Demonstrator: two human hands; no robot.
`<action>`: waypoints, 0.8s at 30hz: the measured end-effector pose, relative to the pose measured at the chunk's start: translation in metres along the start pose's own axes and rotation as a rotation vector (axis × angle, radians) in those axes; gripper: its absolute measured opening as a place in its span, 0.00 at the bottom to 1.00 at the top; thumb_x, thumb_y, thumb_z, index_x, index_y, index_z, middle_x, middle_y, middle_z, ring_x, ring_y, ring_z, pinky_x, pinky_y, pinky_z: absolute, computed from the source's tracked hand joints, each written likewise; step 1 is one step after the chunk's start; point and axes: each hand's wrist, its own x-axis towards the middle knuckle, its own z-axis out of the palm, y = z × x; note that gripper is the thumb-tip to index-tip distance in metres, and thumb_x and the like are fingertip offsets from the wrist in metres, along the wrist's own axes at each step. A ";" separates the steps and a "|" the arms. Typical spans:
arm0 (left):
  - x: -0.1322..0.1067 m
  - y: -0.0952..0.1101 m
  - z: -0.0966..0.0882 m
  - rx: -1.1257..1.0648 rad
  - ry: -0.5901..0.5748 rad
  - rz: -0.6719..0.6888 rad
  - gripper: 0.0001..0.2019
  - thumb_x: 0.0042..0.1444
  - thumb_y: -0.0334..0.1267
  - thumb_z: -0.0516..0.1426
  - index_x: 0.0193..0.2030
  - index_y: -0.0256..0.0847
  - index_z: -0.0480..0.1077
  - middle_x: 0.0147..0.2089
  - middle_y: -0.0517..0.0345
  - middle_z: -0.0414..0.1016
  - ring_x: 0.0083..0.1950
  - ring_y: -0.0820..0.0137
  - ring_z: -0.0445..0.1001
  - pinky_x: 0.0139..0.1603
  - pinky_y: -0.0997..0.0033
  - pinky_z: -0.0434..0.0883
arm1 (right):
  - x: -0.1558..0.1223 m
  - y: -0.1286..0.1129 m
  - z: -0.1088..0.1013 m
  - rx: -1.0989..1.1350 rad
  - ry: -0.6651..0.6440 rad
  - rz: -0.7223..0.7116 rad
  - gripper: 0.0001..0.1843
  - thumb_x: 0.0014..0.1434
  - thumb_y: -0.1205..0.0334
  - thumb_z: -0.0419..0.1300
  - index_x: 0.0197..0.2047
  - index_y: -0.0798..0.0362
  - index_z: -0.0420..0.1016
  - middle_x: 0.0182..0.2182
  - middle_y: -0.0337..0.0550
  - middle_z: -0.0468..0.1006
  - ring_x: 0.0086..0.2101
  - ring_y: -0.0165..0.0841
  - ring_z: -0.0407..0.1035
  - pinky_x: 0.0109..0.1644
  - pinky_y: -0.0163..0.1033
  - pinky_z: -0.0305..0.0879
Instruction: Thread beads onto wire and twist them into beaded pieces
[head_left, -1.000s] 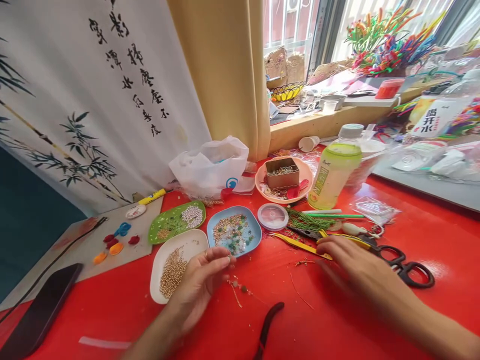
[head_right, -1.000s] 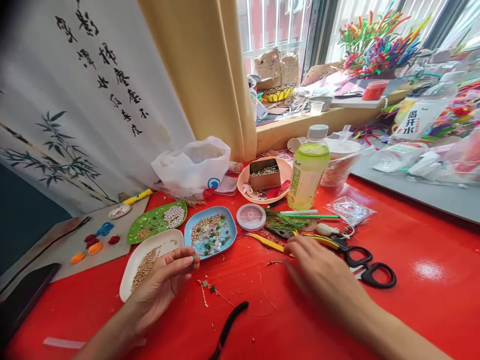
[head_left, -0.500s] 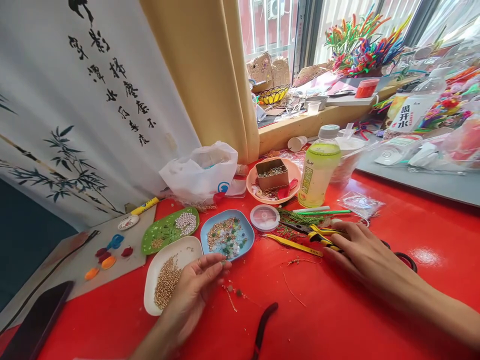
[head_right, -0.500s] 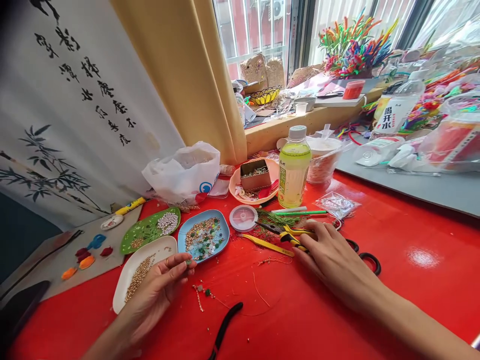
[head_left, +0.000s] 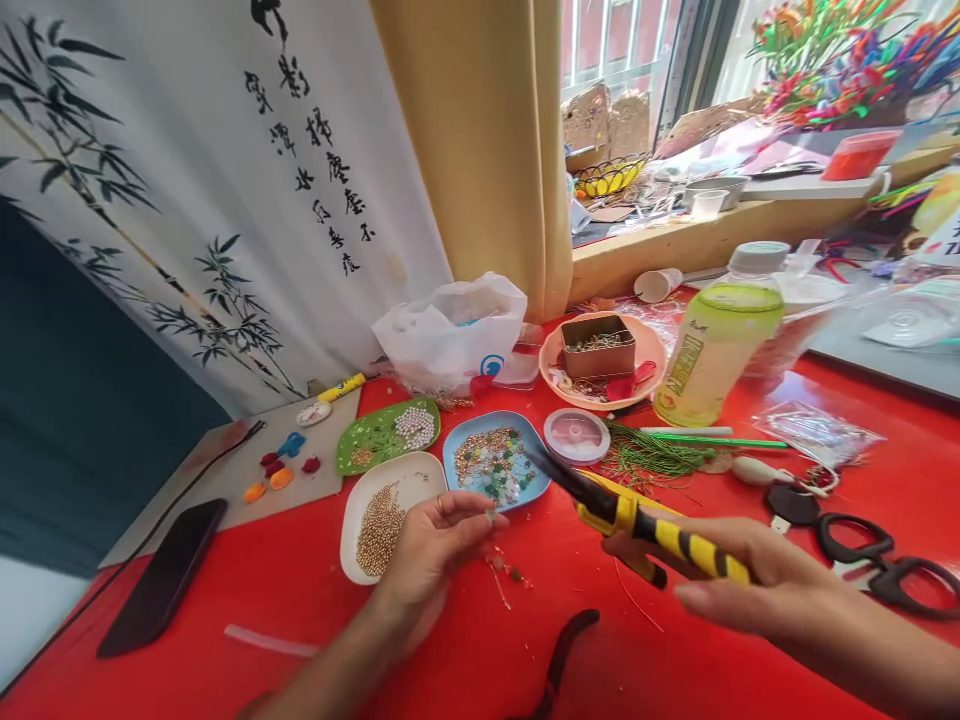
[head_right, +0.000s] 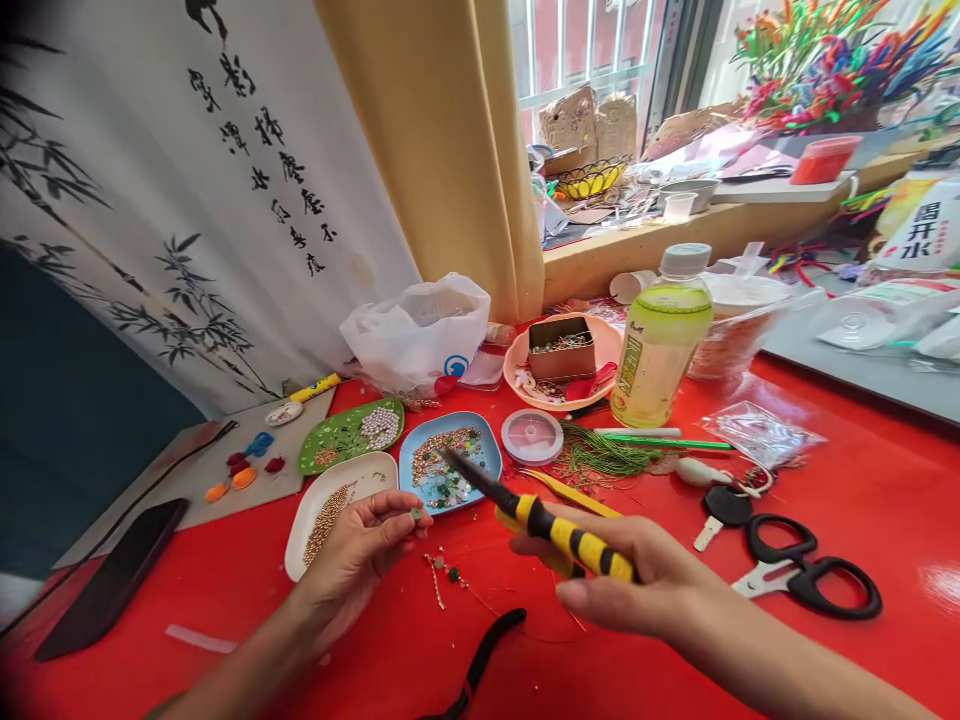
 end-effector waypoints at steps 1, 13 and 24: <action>-0.001 0.000 0.000 -0.011 0.003 0.007 0.13 0.32 0.34 0.69 0.27 0.34 0.74 0.24 0.55 0.78 0.25 0.77 0.73 0.24 0.86 0.70 | 0.003 0.001 0.003 -0.081 -0.005 -0.008 0.24 0.47 0.49 0.62 0.47 0.49 0.75 0.48 0.48 0.73 0.53 0.49 0.61 0.48 0.49 0.66; -0.007 0.003 0.002 -0.129 0.010 0.028 0.13 0.28 0.31 0.69 0.25 0.34 0.74 0.23 0.59 0.75 0.25 0.79 0.71 0.25 0.85 0.69 | 0.024 0.026 0.022 -1.229 0.176 -0.881 0.24 0.59 0.68 0.50 0.59 0.59 0.56 0.62 0.63 0.48 0.60 0.46 0.43 0.52 0.52 0.61; -0.009 0.001 0.008 -0.062 0.002 0.111 0.08 0.31 0.22 0.64 0.21 0.34 0.73 0.23 0.57 0.77 0.26 0.75 0.74 0.24 0.84 0.68 | 0.030 0.029 0.027 -1.467 0.294 -1.084 0.21 0.51 0.79 0.47 0.49 0.63 0.62 0.63 0.70 0.39 0.60 0.60 0.39 0.49 0.68 0.54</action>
